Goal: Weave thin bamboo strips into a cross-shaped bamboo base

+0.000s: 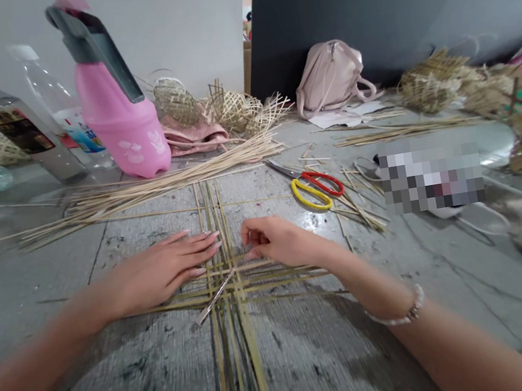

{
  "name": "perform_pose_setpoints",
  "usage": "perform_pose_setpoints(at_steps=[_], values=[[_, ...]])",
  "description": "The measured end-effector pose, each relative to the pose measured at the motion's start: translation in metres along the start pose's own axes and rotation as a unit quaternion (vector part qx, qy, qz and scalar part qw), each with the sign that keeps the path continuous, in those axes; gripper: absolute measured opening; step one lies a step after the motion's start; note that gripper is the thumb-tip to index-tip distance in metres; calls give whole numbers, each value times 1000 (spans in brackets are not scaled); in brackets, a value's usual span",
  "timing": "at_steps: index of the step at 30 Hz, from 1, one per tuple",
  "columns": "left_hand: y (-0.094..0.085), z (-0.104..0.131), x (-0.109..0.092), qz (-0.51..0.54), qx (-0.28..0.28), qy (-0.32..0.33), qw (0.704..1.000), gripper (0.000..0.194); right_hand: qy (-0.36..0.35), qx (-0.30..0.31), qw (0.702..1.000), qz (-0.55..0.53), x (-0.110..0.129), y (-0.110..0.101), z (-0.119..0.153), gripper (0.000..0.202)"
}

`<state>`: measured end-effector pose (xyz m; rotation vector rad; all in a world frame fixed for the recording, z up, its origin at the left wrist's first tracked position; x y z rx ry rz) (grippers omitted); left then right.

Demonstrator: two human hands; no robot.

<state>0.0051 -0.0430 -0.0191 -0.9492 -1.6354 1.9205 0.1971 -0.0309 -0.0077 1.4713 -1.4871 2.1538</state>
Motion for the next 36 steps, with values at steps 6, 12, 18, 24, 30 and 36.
perform_pose_setpoints(at_steps=[6, 12, 18, 24, 30, 36], values=[[0, -2, -4, -12, -6, -14, 1000, 40, 49, -11, 998, -31, -20, -11, 2, 17], [0, -3, -6, -42, 4, -24, 999, 41, 52, 17, 995, 83, -21, -31, 7, 13], [1, 4, -46, -177, -46, -118, 976, 57, -42, -115, 946, 301, 16, -34, 18, 15], [-1, 9, -84, -269, -89, -195, 939, 45, -188, 1, 944, 272, 44, 36, 19, 51], [0, 4, -69, -243, -48, -196, 949, 38, -151, 63, 955, 248, 29, 55, 18, 72], [-13, 2, -49, -153, -57, -180, 970, 33, -169, 34, 959, 224, 33, 51, 17, 80]])
Point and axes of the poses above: each hand's wrist, its own z-axis away from the middle knuckle, its own y-axis out of the palm, x = y × z, the point moved 5 cm from there along -z, towards the middle knuckle, and after that the axes turned 11 degrees about -y, right-handed, at the moved point
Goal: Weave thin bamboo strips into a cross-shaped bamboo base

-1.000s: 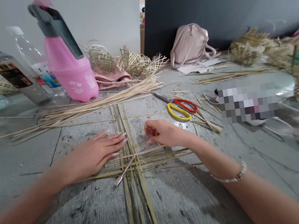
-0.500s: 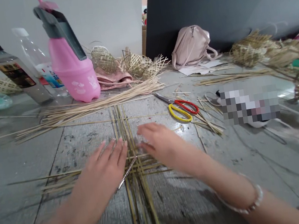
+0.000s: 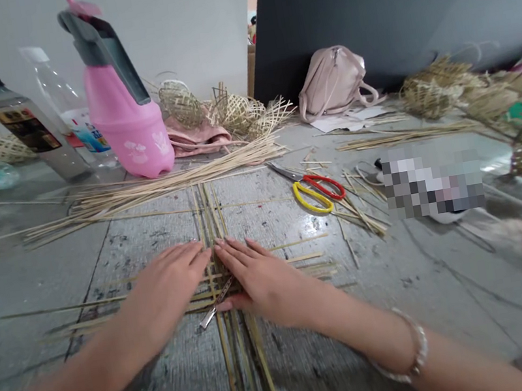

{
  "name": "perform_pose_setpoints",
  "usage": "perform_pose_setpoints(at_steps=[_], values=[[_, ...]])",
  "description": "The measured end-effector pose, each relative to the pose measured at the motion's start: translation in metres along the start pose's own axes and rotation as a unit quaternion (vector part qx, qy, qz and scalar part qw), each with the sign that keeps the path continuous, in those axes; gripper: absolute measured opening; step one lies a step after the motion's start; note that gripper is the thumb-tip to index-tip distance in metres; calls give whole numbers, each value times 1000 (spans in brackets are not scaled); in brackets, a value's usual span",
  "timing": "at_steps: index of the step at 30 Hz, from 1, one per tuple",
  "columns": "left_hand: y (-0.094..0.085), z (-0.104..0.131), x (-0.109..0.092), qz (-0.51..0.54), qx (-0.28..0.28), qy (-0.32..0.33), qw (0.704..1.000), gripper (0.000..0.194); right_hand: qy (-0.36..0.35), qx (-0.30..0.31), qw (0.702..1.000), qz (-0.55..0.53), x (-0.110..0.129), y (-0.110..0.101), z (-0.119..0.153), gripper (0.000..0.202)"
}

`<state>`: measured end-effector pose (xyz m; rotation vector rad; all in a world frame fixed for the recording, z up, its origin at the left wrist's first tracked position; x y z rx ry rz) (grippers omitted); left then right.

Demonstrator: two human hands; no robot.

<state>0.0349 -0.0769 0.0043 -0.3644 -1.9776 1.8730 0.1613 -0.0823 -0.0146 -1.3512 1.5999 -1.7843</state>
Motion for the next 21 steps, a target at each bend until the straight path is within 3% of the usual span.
perform_pose_setpoints(at_steps=[3, 6, 11, 14, 17, 21], values=[[-2, -4, 10, 43, 36, 15, 998, 27, -2, -20, 1000, 6, -4, -11, -2, 65], [-2, -6, 14, 43, 27, 39, 998, 26, 18, -34, 998, 43, -16, -26, -1, 41], [11, -5, 19, 77, -17, 81, 994, 50, 69, 35, 994, 80, -36, -43, 6, 18], [26, -4, 23, 120, 16, 121, 985, 55, 87, 72, 991, 73, -40, -46, 7, 4], [36, -7, 28, 158, 69, 122, 978, 57, 88, 76, 991, 66, -40, -43, 2, 6], [41, -12, 31, 185, 92, 115, 972, 58, 72, 56, 994, 65, -40, -36, -4, 7]])
Point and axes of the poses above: each hand's wrist, its own z-axis away from the middle knuckle, its own y-axis out of the palm, x = y × z, the point moved 5 cm from there along -z, towards the middle knuckle, and after that the axes turned 11 degrees about -y, right-handed, at the moved point
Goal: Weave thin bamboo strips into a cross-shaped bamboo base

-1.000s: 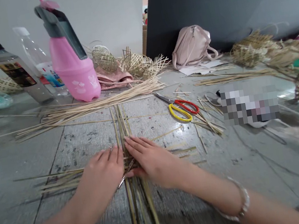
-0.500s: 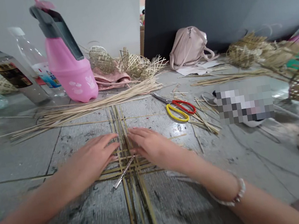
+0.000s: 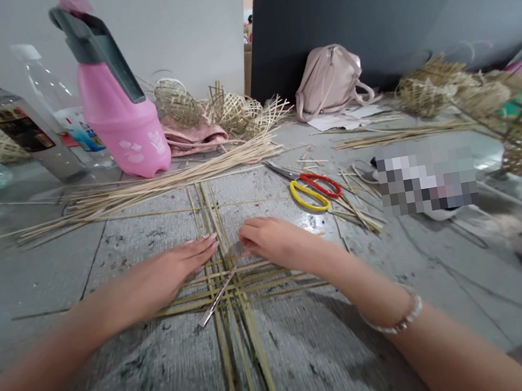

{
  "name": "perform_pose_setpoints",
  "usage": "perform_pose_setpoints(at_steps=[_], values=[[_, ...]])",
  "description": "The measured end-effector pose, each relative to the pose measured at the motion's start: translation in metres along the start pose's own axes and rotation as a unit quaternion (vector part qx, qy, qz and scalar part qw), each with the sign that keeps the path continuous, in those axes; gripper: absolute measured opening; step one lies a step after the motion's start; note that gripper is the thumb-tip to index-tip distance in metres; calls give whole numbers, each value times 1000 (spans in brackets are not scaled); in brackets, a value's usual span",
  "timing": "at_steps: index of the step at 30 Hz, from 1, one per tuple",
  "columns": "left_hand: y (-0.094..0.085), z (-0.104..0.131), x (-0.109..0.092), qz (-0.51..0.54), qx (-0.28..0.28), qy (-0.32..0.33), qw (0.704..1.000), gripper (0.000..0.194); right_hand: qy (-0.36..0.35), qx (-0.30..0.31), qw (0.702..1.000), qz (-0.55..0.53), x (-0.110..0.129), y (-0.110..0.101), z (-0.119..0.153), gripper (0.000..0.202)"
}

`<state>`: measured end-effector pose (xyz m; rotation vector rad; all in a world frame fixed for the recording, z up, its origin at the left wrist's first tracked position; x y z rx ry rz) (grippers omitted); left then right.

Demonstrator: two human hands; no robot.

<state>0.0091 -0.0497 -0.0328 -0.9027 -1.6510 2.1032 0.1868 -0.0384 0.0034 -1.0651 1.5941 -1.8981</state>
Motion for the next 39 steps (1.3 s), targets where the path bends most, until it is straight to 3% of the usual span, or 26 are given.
perform_pose_setpoints(at_steps=[15, 23, 26, 30, 33, 39], values=[[-5, -3, 3, 30, -36, 37, 998, 47, -30, -73, 997, -20, 5, 14, -5, 10], [-7, 0, -4, -23, -37, 47, 998, 45, 23, 12, 998, 49, 5, -4, 12, 13], [-8, 4, -19, -64, -66, 32, 995, 43, 51, 30, 996, 63, 1, -8, 20, 13], [-6, 9, -43, -113, -133, -21, 984, 61, 107, 56, 992, 22, -16, -19, 31, 13], [5, 12, -57, -112, -119, -7, 986, 66, 148, 88, 985, -22, -28, -23, 35, 16], [17, 11, -57, -95, -71, -22, 993, 65, 159, 104, 981, -38, -34, -19, 34, 19]])
Point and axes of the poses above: each hand's wrist, its own z-axis away from the middle knuckle, its own y-axis out of the palm, x = y × z, the point moved 5 cm from there along -z, towards the middle knuckle, and after that the axes turned 11 degrees about -y, right-handed, at the moved point
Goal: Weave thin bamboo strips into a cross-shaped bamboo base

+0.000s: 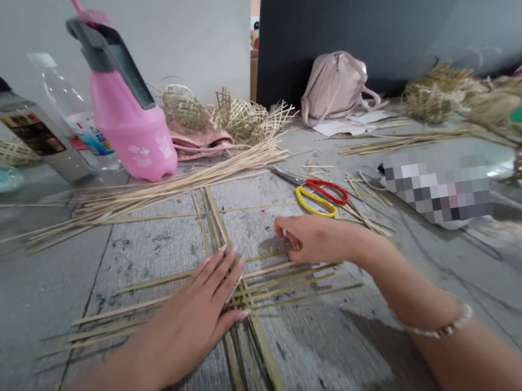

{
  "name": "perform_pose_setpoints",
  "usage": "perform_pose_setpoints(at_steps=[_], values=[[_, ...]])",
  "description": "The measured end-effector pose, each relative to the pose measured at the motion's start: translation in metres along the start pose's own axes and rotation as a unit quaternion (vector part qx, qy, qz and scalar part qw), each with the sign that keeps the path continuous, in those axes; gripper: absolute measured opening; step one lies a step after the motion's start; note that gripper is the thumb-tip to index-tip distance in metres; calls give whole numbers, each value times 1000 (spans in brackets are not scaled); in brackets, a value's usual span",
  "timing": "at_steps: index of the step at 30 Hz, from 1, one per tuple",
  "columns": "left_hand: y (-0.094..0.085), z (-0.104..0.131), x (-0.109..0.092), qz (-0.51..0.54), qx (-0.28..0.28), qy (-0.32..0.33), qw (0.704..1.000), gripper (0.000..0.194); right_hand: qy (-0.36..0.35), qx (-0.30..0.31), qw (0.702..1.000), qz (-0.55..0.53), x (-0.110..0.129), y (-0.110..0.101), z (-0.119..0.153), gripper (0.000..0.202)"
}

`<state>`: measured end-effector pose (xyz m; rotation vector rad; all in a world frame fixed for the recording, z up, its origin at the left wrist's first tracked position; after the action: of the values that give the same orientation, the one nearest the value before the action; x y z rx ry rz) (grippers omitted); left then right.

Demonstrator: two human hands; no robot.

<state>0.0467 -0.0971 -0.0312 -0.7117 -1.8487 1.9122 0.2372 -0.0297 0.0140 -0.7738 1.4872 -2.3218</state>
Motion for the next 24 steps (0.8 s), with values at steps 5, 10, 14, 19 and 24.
perform_pose_setpoints(at_steps=[5, 10, 14, 19, 24], values=[[0, 0, 0, 11, 27, -5, 1000, 65, -26, 8, 996, -86, -13, 2, -1, 18], [0, 0, 3, 51, 27, -3, 998, 64, -61, -1, 983, -172, -24, 0, -9, 13], [-1, 0, 3, 66, 43, 11, 997, 63, -79, -23, 970, -230, -28, 3, -14, 21], [-2, 0, 4, 81, 36, 13, 996, 63, -87, -20, 957, -276, -28, 5, -16, 24], [-1, -1, 5, 88, 34, 10, 996, 63, -82, -28, 950, -299, -27, 6, -17, 25]])
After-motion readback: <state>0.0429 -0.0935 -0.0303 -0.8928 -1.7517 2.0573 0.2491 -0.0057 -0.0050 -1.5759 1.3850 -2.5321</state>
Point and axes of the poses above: each hand's wrist, its own z-axis away from the middle knuckle, its own y-axis out of the palm, x = y × z, the point moved 5 cm from there along -z, towards the middle knuckle, and after that the axes turned 11 degrees about -y, right-handed, at the moved point
